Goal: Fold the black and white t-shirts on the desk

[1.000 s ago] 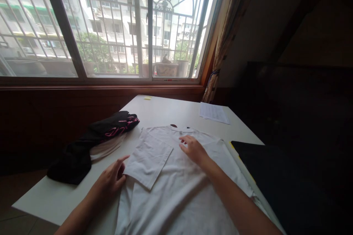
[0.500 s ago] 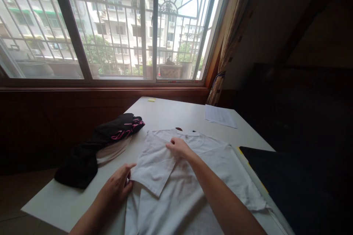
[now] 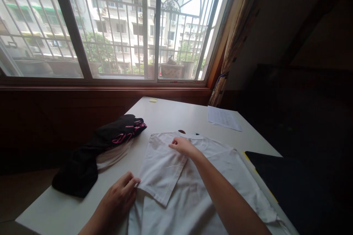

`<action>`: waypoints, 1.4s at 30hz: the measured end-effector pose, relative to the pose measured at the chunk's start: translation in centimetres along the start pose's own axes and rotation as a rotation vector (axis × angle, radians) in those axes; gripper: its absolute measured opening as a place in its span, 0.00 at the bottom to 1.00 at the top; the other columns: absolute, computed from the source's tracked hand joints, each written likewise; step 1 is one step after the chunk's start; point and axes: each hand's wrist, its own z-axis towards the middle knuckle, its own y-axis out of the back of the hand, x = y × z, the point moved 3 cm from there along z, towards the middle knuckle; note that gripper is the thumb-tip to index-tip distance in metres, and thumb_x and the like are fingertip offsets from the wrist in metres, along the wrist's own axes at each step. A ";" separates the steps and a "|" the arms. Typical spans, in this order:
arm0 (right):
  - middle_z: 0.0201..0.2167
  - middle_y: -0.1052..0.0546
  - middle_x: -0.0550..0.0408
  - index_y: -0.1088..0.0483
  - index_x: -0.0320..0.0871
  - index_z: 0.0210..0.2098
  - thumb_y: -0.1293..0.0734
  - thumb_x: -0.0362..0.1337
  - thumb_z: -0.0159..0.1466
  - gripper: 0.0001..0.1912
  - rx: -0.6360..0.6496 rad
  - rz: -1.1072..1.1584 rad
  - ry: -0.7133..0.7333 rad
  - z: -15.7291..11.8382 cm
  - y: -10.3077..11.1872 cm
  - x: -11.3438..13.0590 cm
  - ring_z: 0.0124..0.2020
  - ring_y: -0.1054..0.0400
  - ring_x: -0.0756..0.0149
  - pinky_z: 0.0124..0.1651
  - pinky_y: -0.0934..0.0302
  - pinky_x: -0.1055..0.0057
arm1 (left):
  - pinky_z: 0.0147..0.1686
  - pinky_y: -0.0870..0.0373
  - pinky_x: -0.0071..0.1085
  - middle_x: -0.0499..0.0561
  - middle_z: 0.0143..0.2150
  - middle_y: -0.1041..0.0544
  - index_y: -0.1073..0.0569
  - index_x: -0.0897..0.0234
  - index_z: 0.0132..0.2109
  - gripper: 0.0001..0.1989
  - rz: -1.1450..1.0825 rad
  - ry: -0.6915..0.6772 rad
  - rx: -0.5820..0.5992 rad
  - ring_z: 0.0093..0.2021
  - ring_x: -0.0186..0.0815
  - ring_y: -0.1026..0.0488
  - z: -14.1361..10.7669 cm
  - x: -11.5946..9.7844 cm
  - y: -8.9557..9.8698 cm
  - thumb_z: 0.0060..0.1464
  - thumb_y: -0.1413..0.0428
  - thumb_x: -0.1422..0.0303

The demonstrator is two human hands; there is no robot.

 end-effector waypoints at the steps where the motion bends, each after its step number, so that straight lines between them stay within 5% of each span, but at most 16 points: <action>1: 0.40 0.19 0.49 0.21 0.42 0.42 0.31 0.48 0.62 0.17 -0.011 0.010 0.018 0.5 -0.2 0.7 0.41 0.27 0.60 0.41 0.40 0.71 | 0.38 0.27 0.28 0.50 0.41 0.28 0.29 0.57 0.49 0.14 0.009 -0.005 -0.005 0.37 0.35 0.25 0.0 -0.1 0.0 0.61 0.51 0.77; 5: 0.44 0.19 0.50 0.23 0.44 0.48 0.33 0.51 0.64 0.21 -0.050 0.055 0.094 2.8 -1.3 4.0 0.44 0.27 0.62 0.45 0.40 0.72 | 0.36 0.28 0.28 0.50 0.40 0.29 0.29 0.57 0.48 0.13 0.036 -0.049 -0.035 0.35 0.34 0.26 -0.1 -0.2 0.0 0.62 0.52 0.77; 9: 0.40 0.18 0.52 0.21 0.44 0.41 0.33 0.48 0.65 0.16 -0.068 0.069 0.116 4.9 -3.0 6.8 0.40 0.27 0.64 0.41 0.41 0.73 | 0.34 0.30 0.27 0.50 0.38 0.29 0.29 0.59 0.44 0.11 0.066 -0.069 -0.045 0.33 0.34 0.28 0.0 -0.6 -0.1 0.63 0.53 0.78; 18: 0.43 0.20 0.52 0.23 0.46 0.40 0.35 0.42 0.67 0.09 -0.192 0.015 0.101 7.7 -5.6 9.6 0.44 0.28 0.62 0.44 0.43 0.70 | 0.41 0.26 0.34 0.52 0.41 0.27 0.31 0.60 0.39 0.14 0.116 -0.038 0.022 0.40 0.39 0.28 0.1 -1.0 0.1 0.52 0.51 0.84; 22: 0.45 0.21 0.52 0.25 0.47 0.42 0.35 0.43 0.68 0.09 -0.244 -0.013 0.122 7.5 -5.9 9.8 0.47 0.30 0.62 0.47 0.44 0.69 | 0.52 0.26 0.43 0.56 0.53 0.26 0.30 0.61 0.41 0.17 0.130 -0.066 0.039 0.52 0.44 0.27 0.4 -1.4 0.6 0.47 0.51 0.84; 27: 0.46 0.23 0.52 0.28 0.47 0.45 0.36 0.45 0.69 0.11 -0.237 -0.034 0.132 7.5 -6.0 9.5 0.49 0.31 0.61 0.50 0.44 0.68 | 0.65 0.36 0.40 0.57 0.63 0.29 0.34 0.63 0.59 0.24 0.128 -0.168 0.130 0.68 0.41 0.38 1.0 -1.6 0.8 0.56 0.51 0.79; 31: 0.47 0.23 0.50 0.27 0.47 0.44 0.35 0.47 0.69 0.12 -0.171 -0.027 0.117 8.2 -5.5 9.5 0.48 0.30 0.61 0.49 0.43 0.68 | 0.67 0.39 0.43 0.56 0.64 0.28 0.35 0.61 0.60 0.24 0.091 -0.219 0.195 0.67 0.41 0.37 1.2 -1.8 0.9 0.57 0.51 0.78; 37: 0.45 0.21 0.48 0.27 0.46 0.46 0.35 0.54 0.66 0.20 -0.027 0.031 0.078 8.6 -3.7 9.4 0.47 0.28 0.57 0.45 0.40 0.67 | 0.59 0.28 0.42 0.57 0.60 0.25 0.34 0.60 0.60 0.25 0.033 -0.194 0.138 0.61 0.43 0.29 1.0 -1.7 0.8 0.56 0.50 0.79; 42: 0.46 0.21 0.49 0.28 0.47 0.53 0.29 0.59 0.58 0.31 0.155 0.103 0.095 6.5 -0.7 6.4 0.45 0.27 0.57 0.45 0.38 0.68 | 0.56 0.27 0.42 0.54 0.56 0.24 0.34 0.57 0.60 0.25 0.001 -0.148 0.107 0.56 0.43 0.27 0.7 -1.2 0.2 0.57 0.49 0.80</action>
